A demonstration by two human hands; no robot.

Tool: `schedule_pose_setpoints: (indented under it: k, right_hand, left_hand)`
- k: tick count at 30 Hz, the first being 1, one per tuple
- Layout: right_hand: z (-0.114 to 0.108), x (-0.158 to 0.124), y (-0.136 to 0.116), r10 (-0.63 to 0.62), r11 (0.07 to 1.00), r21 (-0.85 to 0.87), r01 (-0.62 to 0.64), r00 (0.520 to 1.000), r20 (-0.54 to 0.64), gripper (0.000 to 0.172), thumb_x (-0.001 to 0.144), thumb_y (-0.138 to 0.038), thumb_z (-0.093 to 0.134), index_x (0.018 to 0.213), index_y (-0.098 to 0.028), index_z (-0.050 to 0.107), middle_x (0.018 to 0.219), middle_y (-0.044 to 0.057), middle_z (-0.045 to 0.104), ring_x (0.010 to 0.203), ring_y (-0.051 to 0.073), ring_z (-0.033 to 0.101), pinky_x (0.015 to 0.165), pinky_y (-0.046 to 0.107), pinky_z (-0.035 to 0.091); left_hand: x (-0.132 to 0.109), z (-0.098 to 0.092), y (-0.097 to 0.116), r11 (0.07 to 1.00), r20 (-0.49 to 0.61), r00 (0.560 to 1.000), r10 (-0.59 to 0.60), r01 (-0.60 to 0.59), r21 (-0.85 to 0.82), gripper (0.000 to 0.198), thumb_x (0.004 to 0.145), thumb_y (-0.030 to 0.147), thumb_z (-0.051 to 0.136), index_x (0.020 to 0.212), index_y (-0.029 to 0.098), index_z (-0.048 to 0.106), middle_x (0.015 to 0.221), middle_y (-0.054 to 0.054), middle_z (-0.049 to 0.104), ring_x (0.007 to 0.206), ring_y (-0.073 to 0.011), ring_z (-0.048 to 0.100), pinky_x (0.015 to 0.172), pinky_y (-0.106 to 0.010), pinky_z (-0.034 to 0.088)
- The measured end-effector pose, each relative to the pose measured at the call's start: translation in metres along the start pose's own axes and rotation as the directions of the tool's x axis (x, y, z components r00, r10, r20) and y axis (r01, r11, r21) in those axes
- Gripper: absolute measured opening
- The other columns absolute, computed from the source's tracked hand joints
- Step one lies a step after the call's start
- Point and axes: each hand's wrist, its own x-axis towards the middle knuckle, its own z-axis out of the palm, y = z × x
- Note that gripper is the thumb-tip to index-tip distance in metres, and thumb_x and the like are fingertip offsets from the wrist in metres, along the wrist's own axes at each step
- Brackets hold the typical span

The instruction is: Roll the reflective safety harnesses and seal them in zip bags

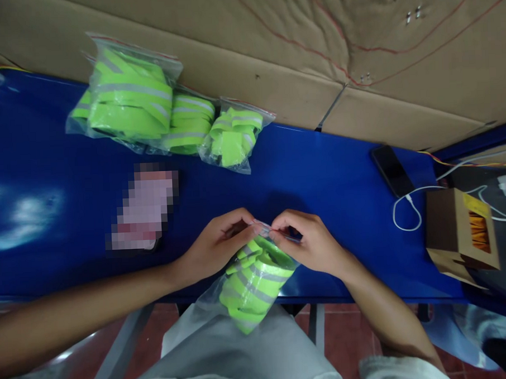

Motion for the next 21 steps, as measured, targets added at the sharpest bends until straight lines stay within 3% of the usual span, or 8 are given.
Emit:
schedule_pose_setpoints:
  k: [4, 9, 17, 21]
  right_hand:
    - [0.002, 0.001, -0.001, 0.003, 1.000, -0.017, -0.003, 1.000, -0.007, 0.003, 0.098, -0.020, 0.066, 0.097, -0.019, 0.063, 0.084, -0.002, 0.066, 0.074, 0.007, 0.060, 0.069, 0.018, 0.046]
    - [0.004, 0.000, -0.005, -0.015, 1.000, 0.006, 0.015, 1.000, 0.011, 0.004, 0.099, -0.019, 0.064, 0.095, -0.019, 0.063, 0.083, -0.002, 0.065, 0.073, 0.007, 0.059, 0.068, 0.018, 0.046]
    - [0.011, 0.000, -0.004, 0.027, 0.999, -0.017, -0.027, 0.999, -0.045, 0.001, 0.099, -0.021, 0.065, 0.098, -0.020, 0.064, 0.083, -0.002, 0.067, 0.073, 0.007, 0.061, 0.067, 0.018, 0.047]
    - [0.010, -0.001, -0.008, -0.007, 1.000, -0.004, 0.007, 0.999, -0.044, 0.002, 0.099, -0.019, 0.064, 0.097, -0.019, 0.065, 0.082, -0.001, 0.066, 0.073, 0.007, 0.061, 0.068, 0.018, 0.047]
  left_hand:
    - [0.000, 0.000, 0.002, 1.000, 0.018, 1.000, -0.012, 0.012, -0.009, 0.026, 0.096, 0.042, 0.066, 0.098, 0.017, 0.071, 0.088, 0.000, 0.069, 0.079, -0.0097, 0.061, 0.069, -0.020, 0.045]
    - [-0.001, 0.000, 0.004, 0.999, 0.029, 1.000, -0.001, 0.000, 0.040, 0.024, 0.097, 0.038, 0.066, 0.095, 0.016, 0.072, 0.082, 0.002, 0.068, 0.072, -0.0074, 0.059, 0.063, -0.017, 0.042]
    - [0.000, -0.001, 0.002, 0.997, 0.028, 0.999, -0.018, 0.016, 0.077, 0.022, 0.095, 0.039, 0.067, 0.097, 0.017, 0.072, 0.087, 0.001, 0.072, 0.077, -0.0097, 0.064, 0.066, -0.018, 0.047]
    - [-0.002, -0.002, 0.004, 0.990, 0.021, 0.999, 0.045, -0.047, 0.135, 0.021, 0.096, 0.036, 0.067, 0.095, 0.017, 0.075, 0.086, 0.000, 0.074, 0.077, -0.0101, 0.065, 0.068, -0.019, 0.048]
